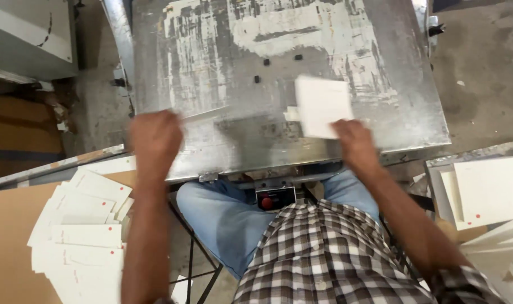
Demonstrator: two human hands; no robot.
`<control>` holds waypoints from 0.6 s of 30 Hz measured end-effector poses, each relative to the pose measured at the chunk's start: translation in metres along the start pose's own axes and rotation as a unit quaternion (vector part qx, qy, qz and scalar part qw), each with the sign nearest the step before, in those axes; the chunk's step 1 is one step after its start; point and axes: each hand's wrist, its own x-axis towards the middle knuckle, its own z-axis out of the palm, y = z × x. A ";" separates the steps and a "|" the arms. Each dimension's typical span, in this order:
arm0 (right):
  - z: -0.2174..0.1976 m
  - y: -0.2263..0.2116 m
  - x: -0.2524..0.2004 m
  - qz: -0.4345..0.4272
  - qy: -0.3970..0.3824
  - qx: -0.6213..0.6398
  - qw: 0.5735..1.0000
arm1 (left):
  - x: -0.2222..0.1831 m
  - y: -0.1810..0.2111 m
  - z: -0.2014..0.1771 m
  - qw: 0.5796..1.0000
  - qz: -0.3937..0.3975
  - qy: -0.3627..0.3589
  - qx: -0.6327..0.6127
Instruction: The recorder is feeding sheets of paper into a mechanical printing or stamping machine.
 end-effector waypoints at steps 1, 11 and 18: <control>0.031 -0.003 0.003 -0.013 -0.084 -0.069 0.994 | -0.017 -0.020 -0.028 0.997 -0.035 -0.049 0.049; 0.067 -0.036 0.066 -0.051 -0.088 -0.062 0.993 | -0.338 0.011 -0.218 0.843 -0.337 -0.095 0.409; 0.079 -0.030 0.082 -0.054 -0.106 -0.024 0.993 | -0.410 0.082 -0.129 0.794 -0.479 -0.156 0.340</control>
